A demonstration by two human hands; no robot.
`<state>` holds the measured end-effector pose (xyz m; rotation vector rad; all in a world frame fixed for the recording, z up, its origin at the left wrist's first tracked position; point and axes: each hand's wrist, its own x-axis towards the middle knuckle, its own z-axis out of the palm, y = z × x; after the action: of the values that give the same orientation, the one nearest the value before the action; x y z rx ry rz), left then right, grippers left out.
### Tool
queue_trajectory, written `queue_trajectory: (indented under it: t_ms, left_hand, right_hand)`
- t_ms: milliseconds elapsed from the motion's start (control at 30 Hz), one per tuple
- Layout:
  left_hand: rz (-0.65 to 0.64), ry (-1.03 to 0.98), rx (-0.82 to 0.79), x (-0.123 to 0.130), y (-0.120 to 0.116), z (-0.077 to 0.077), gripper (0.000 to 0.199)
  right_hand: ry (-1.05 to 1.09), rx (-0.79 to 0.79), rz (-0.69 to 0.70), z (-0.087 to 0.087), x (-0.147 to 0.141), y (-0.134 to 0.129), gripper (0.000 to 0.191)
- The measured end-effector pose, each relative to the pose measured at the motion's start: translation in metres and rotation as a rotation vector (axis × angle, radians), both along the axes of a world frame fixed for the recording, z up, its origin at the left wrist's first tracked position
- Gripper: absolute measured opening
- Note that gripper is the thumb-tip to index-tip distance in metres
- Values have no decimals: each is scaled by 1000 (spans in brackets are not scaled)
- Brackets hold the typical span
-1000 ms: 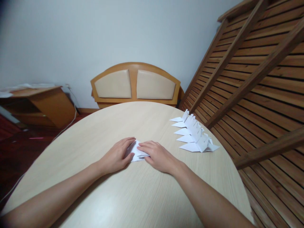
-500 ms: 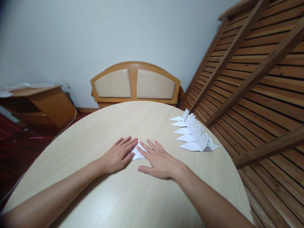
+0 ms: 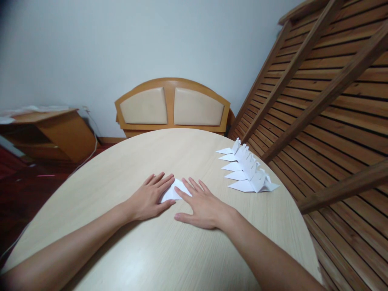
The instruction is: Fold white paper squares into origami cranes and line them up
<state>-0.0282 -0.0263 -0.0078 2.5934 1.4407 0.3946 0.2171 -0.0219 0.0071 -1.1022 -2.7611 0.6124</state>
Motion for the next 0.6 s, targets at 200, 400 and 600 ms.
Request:
queue_trajectory:
  t_ms: [200,400,600]
  left_hand:
    - [42,7,5,-2,2,0,70]
    - [55,4,-8,-2,3,0,71]
    - [47,17,-2,-2,3,0,67]
  right_hand:
    - [31,41,-20,-4,15,9,79]
    - [34,63,-28,0,22,12,75]
    - [-1,128,-63,12,27,12,62]
